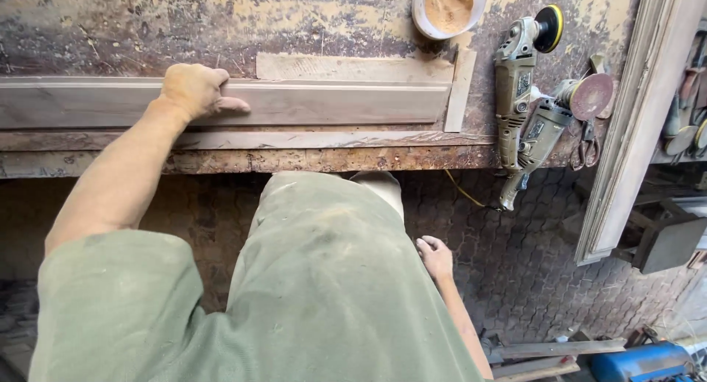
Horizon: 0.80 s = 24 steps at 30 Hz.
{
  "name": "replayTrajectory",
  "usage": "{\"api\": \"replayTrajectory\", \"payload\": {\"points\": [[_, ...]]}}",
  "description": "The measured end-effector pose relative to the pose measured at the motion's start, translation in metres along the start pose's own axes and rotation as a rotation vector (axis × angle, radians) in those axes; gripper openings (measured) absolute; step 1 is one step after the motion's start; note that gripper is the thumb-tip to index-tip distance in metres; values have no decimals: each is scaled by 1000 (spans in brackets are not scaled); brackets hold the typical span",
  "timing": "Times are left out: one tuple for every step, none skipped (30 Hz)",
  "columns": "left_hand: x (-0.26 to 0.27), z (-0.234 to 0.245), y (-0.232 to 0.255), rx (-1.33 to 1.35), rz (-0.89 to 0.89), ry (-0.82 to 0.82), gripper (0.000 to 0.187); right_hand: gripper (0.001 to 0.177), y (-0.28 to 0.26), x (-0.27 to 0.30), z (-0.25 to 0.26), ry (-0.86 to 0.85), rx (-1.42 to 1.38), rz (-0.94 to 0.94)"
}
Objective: Sanding wood planks and filling holes or cracks with glue and wood dust to smooth the surface.
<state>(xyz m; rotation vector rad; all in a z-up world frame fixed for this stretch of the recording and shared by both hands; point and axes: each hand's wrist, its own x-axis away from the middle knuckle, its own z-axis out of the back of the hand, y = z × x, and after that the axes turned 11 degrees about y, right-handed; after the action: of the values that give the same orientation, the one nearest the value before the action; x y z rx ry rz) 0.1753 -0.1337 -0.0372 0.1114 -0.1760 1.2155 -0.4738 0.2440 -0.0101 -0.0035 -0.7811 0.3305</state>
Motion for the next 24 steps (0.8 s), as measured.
{"api": "replayTrajectory", "payload": {"points": [[0,-1,5,39,5,-33,79,43,18,-10,-8,-32,35,24],[5,1,4,68,24,-68,82,44,30,-24,-22,-76,72,59],[5,16,20,61,41,-76,82,44,29,-23,-20,-92,81,69],[6,32,31,124,17,41,79,43,28,-18,-24,-113,69,74],[6,48,44,185,-8,159,78,43,27,-14,-27,-133,57,79],[9,46,48,183,-7,154,78,43,23,-11,-30,-139,59,76],[12,44,52,185,-17,210,79,42,18,-9,-33,-138,32,70],[11,42,58,189,-24,273,86,41,11,-12,-33,-133,7,69],[17,43,69,189,-20,274,86,41,3,-12,-32,-133,9,72],[26,43,80,171,15,323,65,40,-1,-10,-31,-128,-12,67],[35,43,92,153,50,370,45,39,-5,-8,-30,-124,-33,61],[43,30,95,159,52,363,45,39,-11,-9,-27,-124,-25,55],[52,17,99,185,79,289,51,38,-16,-10,-25,-118,-46,45],[58,4,102,211,106,220,58,37,-23,-12,-22,-109,-68,38],[58,-1,103,217,107,217,58,37,-24,-11,-18,-107,-63,35],[58,-7,105,139,112,192,60,36,-29,-13,-13,-98,-84,36],[57,-12,106,62,116,166,63,35,-34,-13,-9,-89,-105,36],[56,-5,108,63,133,171,63,35,-40,-18,-2,-89,-95,50],[54,3,111,102,151,138,60,35,-47,-23,6,-84,-49,83],[49,11,112,140,166,109,61,35,-54,-29,11,-78,-8,116],[60,17,106,140,179,117,61,35,-73,-18,10,-77,-3,131],[53,20,109,123,178,156,64,37,-91,-10,21,-90,-92,81],[45,25,115,106,177,194,70,39,-109,-3,34,-105,-181,34],[42,25,113,121,152,237,70,39,-114,-13,36,-65,-213,46]]}}
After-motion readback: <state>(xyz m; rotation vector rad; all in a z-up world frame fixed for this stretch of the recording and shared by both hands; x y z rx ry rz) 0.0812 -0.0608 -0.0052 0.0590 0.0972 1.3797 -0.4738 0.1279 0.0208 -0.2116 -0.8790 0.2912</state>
